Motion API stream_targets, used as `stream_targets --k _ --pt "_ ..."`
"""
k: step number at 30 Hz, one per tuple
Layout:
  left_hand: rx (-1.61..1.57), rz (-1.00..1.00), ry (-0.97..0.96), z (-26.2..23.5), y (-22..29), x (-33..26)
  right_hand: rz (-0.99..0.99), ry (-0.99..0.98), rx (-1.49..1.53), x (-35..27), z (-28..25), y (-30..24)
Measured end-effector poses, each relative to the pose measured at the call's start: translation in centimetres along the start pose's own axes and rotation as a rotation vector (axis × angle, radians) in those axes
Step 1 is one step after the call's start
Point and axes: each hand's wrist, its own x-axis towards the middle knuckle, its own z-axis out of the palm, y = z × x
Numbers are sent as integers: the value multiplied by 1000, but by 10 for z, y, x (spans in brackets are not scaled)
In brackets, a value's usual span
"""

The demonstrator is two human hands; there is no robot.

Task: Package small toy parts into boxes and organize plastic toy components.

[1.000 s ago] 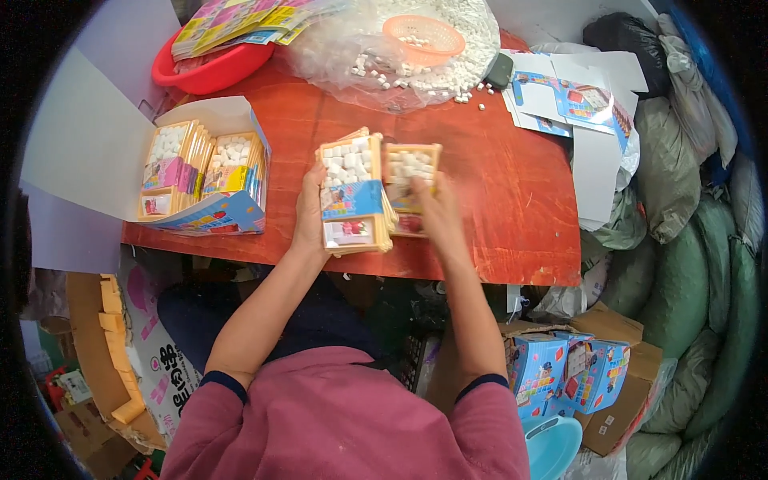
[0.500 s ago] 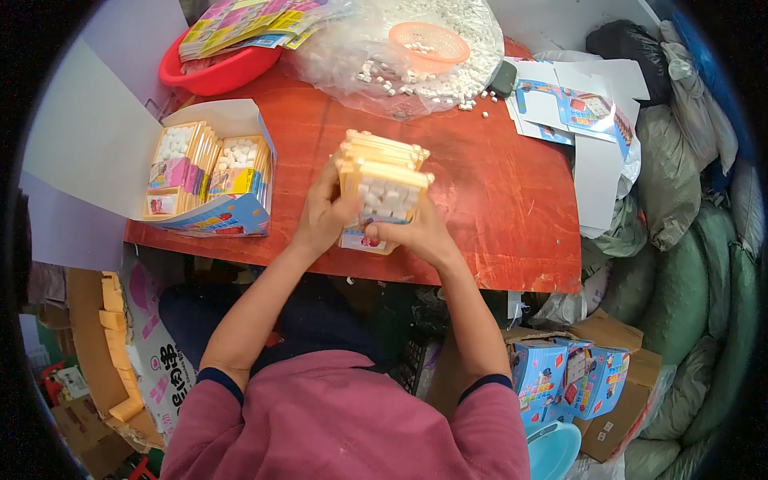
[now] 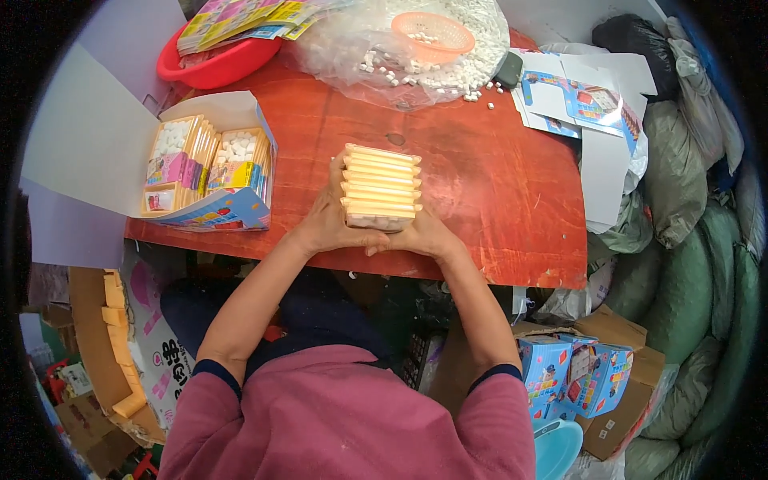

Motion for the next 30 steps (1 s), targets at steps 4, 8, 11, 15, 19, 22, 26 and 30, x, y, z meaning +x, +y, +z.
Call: stream_targets --k 4,8,11,15,19,22,26,30 --pt "176 -110 -71 -7 2 2 -194 16 -223 6 -1 19" --pt "-34 -175 148 0 29 2 -212 169 105 -1 2 14" --pt "323 -2 310 -23 73 -10 -259 165 239 12 14 -7" --pt "931 295 322 -92 130 -37 -437 161 323 28 28 -53" --pt "1254 195 391 -145 135 -58 -539 209 348 51 63 -112" --pt "1279 134 356 -148 123 -69 -572 172 321 75 87 -137" --pt "1251 169 373 -145 114 -78 -453 85 283 97 112 -143" --pt "1235 198 410 -138 113 -77 -241 4 265 99 124 -140"
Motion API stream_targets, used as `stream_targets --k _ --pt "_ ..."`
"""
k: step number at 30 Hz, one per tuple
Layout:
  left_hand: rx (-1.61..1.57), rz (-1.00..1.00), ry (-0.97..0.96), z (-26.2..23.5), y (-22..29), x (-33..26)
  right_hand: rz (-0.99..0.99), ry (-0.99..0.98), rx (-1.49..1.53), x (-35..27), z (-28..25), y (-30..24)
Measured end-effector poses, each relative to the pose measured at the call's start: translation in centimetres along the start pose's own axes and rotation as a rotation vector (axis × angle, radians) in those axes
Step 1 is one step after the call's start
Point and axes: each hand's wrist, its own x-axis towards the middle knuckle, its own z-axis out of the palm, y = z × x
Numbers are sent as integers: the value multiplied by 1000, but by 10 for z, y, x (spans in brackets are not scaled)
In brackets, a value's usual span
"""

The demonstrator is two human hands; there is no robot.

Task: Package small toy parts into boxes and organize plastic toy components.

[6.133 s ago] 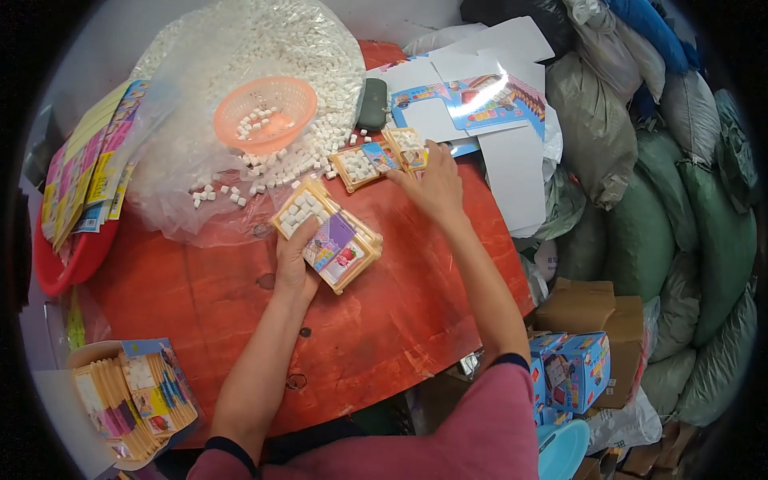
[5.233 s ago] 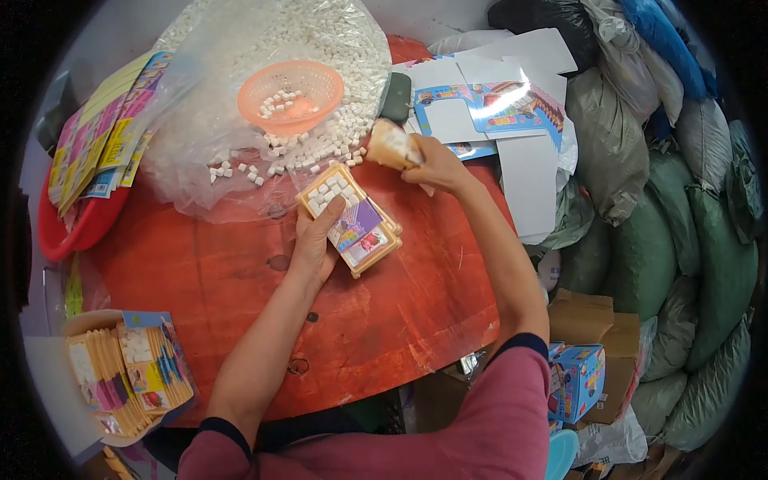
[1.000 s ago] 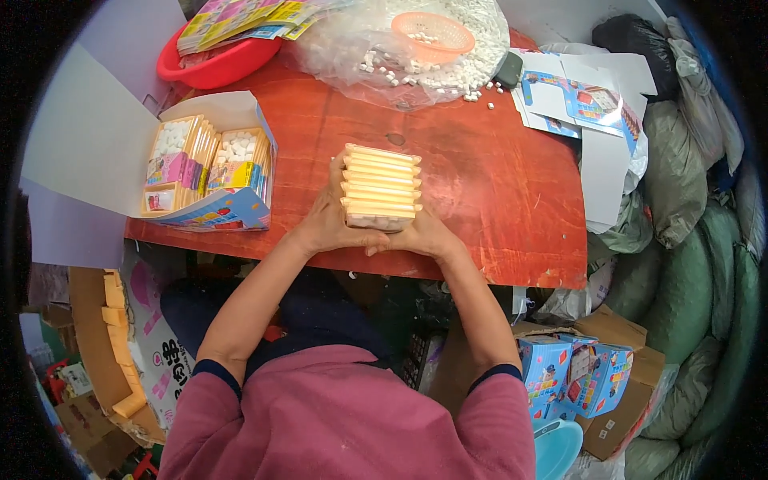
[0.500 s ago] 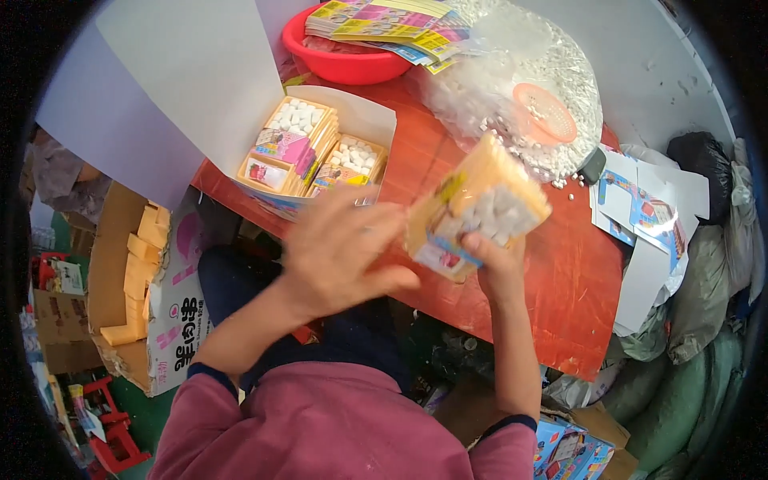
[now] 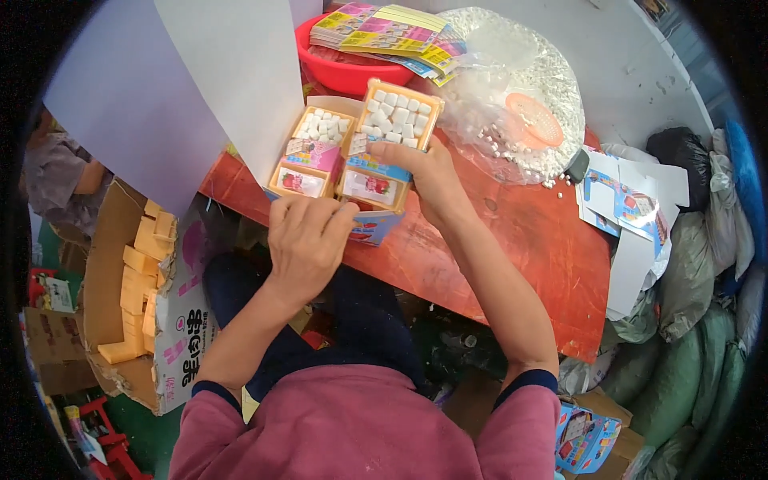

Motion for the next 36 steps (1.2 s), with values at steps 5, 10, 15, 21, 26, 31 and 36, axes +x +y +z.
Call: stream_targets --k 5,10,15,21,26,31,36 --pt "10 -40 -39 1 22 2 105 -1 44 8 -18 11" --pt "-11 -22 -28 6 36 3 133 4 35 9 -22 10" --pt "-113 -51 -14 -2 31 13 186 -154 -68 5 -27 14" --pt "83 -228 -505 -30 -2 33 274 -166 -168 4 -21 2" --pt "172 -275 -522 -19 -2 27 320 -230 -313 1 -21 1" --pt "202 -276 -546 -17 0 26 571 -159 -187 -2 -24 14" --pt "104 -233 -572 -25 -3 24 579 -152 -189 -3 -15 11"
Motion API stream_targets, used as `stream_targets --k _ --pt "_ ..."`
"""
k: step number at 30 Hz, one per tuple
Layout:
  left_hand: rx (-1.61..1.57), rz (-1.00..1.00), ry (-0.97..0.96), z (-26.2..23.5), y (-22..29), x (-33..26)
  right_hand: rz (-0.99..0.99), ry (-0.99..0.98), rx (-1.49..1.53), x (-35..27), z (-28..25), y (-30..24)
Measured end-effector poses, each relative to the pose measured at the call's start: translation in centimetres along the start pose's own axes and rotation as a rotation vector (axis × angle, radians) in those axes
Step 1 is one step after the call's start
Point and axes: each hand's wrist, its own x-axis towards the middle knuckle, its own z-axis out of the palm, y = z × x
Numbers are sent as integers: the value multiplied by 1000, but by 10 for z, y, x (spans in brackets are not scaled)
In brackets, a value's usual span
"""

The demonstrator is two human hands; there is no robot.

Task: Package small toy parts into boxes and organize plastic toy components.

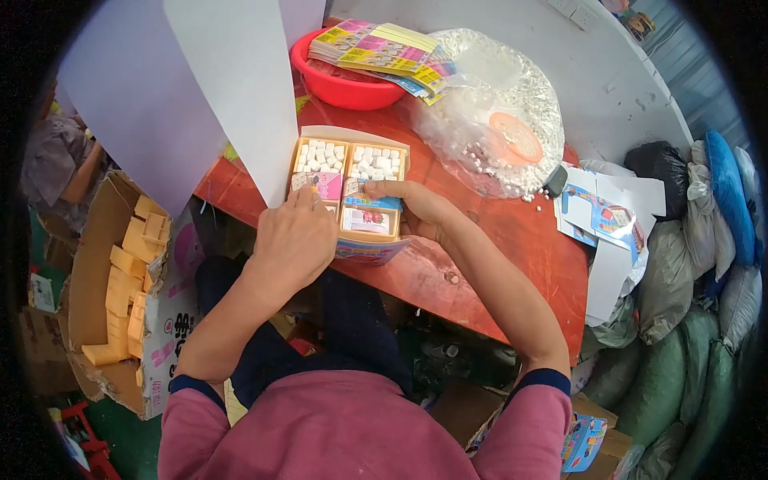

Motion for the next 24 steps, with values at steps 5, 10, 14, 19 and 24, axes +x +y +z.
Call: stream_targets --k 5,10,14,19,24 --pt "8 -3 97 4 0 -3 92 46 -258 -4 -2 -12" --pt "43 -58 26 -4 11 7 240 -15 -591 7 -12 -18" --pt "-37 -79 -74 -13 17 28 317 -97 -736 16 -22 -23" --pt "-16 -70 -126 0 20 41 243 -132 -817 20 -29 -17" --pt "-14 -100 -253 0 15 38 134 71 -1098 -7 -17 -42"
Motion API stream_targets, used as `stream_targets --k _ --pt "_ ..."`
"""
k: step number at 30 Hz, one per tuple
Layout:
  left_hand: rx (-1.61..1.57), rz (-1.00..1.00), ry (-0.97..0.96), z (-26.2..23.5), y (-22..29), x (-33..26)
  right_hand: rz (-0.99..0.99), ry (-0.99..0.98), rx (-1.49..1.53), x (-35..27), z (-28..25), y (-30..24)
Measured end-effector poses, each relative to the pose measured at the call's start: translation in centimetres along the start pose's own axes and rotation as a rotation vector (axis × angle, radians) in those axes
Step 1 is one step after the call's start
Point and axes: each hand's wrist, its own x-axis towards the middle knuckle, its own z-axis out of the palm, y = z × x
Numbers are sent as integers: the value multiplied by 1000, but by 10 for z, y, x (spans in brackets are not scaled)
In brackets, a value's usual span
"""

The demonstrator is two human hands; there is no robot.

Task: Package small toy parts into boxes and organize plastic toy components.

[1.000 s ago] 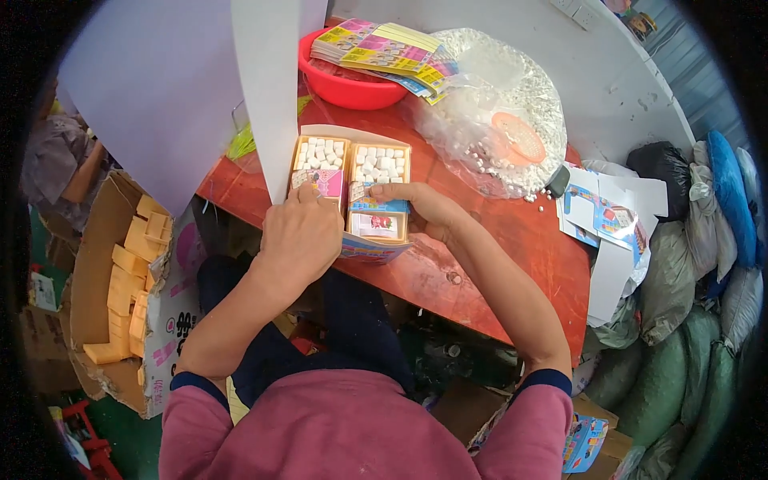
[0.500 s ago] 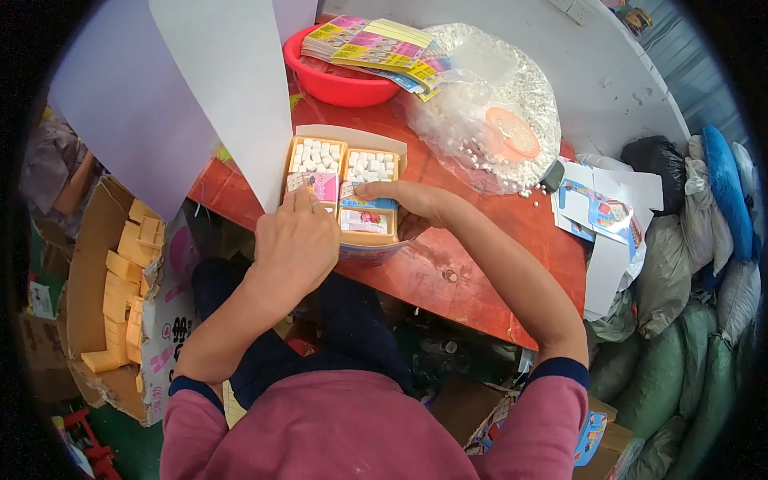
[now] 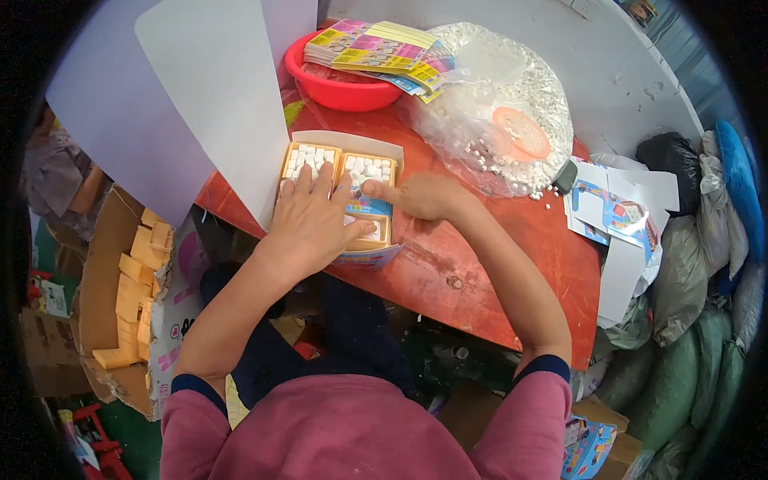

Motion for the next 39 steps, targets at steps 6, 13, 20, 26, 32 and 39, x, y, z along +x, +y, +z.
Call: stream_targets --k 6,13,20,26,32,39 --pt "20 22 -51 -7 6 0 -517 1010 -210 43 -12 26" --pt "-22 245 -18 -2 -23 10 -544 813 -111 42 16 46" --pt "-105 404 -206 -9 -35 20 -326 704 -178 -23 57 31" --pt "-99 468 141 4 -17 14 -766 393 870 50 31 45" --pt "-8 467 166 8 -29 12 -882 -16 1124 59 40 11" --pt "-121 410 -3 4 -27 12 -679 217 1151 59 41 -11"
